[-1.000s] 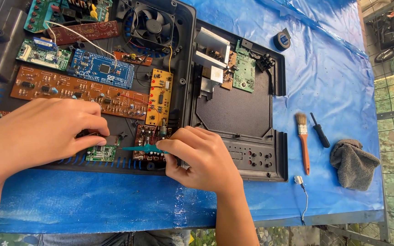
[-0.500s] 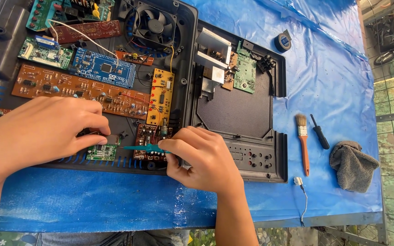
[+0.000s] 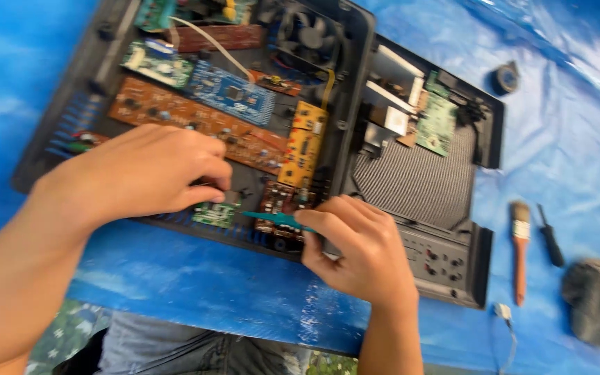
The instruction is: A person is repairing the internal components of an electronic device, using a screwdriver to adjust parts on circuit boards.
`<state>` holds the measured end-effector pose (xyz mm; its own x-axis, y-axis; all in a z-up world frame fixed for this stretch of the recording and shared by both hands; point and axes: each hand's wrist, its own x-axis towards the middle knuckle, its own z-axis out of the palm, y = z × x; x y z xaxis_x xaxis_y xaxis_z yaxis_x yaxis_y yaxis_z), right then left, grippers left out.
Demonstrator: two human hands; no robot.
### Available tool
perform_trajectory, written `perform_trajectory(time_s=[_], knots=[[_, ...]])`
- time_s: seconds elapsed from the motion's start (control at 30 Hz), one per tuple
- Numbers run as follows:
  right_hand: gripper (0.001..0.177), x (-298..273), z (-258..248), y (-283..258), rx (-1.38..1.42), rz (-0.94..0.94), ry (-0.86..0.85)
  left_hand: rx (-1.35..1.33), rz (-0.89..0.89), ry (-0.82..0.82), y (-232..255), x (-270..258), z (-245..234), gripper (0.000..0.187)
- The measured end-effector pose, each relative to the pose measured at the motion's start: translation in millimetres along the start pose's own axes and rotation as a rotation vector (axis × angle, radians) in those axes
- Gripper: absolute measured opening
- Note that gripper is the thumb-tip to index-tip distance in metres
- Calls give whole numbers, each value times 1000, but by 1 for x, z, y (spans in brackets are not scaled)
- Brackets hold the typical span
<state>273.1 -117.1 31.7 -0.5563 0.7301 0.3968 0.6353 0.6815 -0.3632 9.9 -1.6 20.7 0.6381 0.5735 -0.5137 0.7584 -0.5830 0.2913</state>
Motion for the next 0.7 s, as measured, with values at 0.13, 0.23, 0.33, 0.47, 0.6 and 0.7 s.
perform_trajectory(time_s=[0.13,0.23,0.33,0.47,0.6,0.7], knots=[[15,-5,2,1,-33,36,-18,-46,138,93,-6,-1,6,14],[15,-6,2,0,-50,64,-23,-64,188,136,-10,0,10,13],[14,-7,3,0,-49,64,-12,-63,196,147,-10,0,10,13],[15,-4,7,-2,-44,48,-21,-46,198,150,-11,1,10,13],[13,-3,7,-3,-44,43,2,-54,204,160,-11,1,11,12],[14,-2,9,-3,-36,29,-13,-48,210,163,-11,2,11,12]])
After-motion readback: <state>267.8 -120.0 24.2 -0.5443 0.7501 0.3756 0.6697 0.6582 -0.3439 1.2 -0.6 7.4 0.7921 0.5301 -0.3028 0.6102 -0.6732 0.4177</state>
